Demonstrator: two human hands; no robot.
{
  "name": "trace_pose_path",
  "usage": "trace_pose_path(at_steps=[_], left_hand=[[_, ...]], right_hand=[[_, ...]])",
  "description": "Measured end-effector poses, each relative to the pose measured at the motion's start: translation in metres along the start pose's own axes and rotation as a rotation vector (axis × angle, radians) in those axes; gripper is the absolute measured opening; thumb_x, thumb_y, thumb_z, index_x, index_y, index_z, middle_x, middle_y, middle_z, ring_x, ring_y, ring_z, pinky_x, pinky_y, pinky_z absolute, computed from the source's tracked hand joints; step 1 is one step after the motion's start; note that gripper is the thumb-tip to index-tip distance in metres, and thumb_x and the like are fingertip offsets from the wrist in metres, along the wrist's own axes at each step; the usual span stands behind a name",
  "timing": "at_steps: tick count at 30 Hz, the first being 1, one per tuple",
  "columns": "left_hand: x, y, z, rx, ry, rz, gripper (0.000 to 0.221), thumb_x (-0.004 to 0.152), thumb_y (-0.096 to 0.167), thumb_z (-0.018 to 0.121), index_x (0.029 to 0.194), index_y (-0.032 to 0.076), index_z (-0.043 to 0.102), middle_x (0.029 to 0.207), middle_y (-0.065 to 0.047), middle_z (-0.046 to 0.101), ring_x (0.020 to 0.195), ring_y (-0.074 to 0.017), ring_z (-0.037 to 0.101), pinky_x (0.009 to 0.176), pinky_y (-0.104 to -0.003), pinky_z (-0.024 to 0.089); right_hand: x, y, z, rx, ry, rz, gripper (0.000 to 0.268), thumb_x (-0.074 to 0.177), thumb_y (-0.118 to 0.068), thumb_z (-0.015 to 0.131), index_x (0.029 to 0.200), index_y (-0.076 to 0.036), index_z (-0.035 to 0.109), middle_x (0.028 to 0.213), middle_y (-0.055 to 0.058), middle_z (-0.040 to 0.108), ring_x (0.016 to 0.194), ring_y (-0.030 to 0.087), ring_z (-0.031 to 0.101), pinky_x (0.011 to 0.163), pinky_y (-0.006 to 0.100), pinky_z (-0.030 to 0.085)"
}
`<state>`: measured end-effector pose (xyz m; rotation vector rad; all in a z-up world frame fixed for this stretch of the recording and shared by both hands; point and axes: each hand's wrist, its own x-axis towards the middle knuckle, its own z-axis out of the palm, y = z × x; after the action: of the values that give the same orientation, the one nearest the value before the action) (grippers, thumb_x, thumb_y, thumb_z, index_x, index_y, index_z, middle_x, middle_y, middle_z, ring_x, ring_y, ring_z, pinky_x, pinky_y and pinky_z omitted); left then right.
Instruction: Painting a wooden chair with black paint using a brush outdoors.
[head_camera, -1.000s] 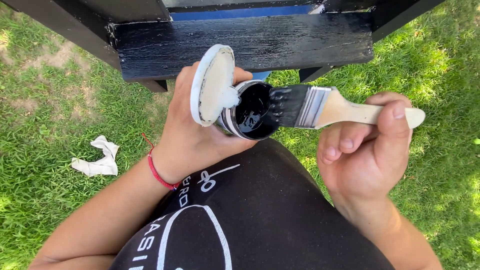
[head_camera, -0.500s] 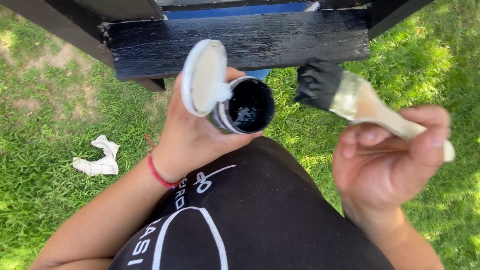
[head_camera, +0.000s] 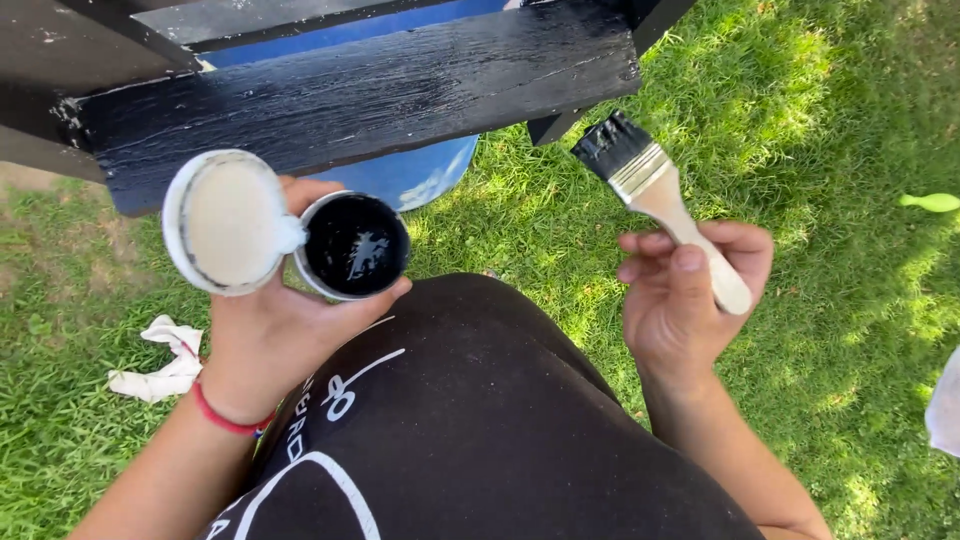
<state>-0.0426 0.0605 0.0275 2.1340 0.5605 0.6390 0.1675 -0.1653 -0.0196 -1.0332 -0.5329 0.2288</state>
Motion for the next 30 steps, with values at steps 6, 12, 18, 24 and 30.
trace_pose_path(at_steps=[6,12,18,24,30], left_hand=[[0.005,0.001,0.009,-0.013,-0.032,0.018,0.057,0.075,0.019,0.09,0.119,0.005,0.056,0.118,-0.011,0.059,0.118,-0.0284,0.055,0.113,-0.043,0.037],[0.008,0.002,0.019,-0.111,-0.037,0.019,0.056,0.074,0.018,0.09,0.117,0.004,0.057,0.115,-0.01,0.062,0.113,-0.025,0.06,0.109,-0.04,0.043],[0.016,0.012,0.027,-0.084,-0.04,0.067,0.057,0.073,0.029,0.089,0.117,0.009,0.06,0.116,-0.004,0.066,0.115,-0.0235,0.06,0.112,-0.042,0.036],[0.022,0.016,0.029,0.107,0.041,0.185,0.054,0.08,0.033,0.086,0.12,0.01,0.06,0.115,-0.006,0.061,0.103,-0.0293,0.058,0.094,-0.044,0.041],[0.019,0.013,0.026,0.25,0.1,0.264,0.047,0.086,0.027,0.079,0.124,0.007,0.061,0.111,-0.009,0.055,0.105,-0.0293,0.059,0.094,-0.043,0.041]], right_hand=[[0.009,-0.011,-0.012,-0.04,0.066,0.006,0.026,0.102,-0.027,0.069,0.114,-0.01,0.053,0.093,0.015,0.069,0.086,0.026,0.074,0.056,0.027,0.06],[0.003,-0.016,-0.012,-0.05,0.047,-0.04,0.031,0.102,-0.032,0.07,0.114,-0.009,0.053,0.092,0.016,0.069,0.084,0.027,0.073,0.057,0.028,0.062],[0.002,-0.034,0.0,-0.201,-0.164,-0.231,0.025,0.104,-0.025,0.064,0.118,-0.012,0.048,0.097,0.012,0.062,0.081,0.026,0.072,0.062,0.029,0.066],[-0.005,-0.051,0.019,-0.4,-0.511,-0.296,0.02,0.094,-0.01,0.063,0.113,-0.007,0.055,0.095,0.023,0.068,0.079,0.029,0.078,0.066,0.033,0.07],[-0.008,-0.061,0.051,-0.775,-0.381,-0.237,0.025,0.087,-0.013,0.069,0.099,0.007,0.058,0.092,0.024,0.067,0.079,0.032,0.075,0.062,0.03,0.06]])
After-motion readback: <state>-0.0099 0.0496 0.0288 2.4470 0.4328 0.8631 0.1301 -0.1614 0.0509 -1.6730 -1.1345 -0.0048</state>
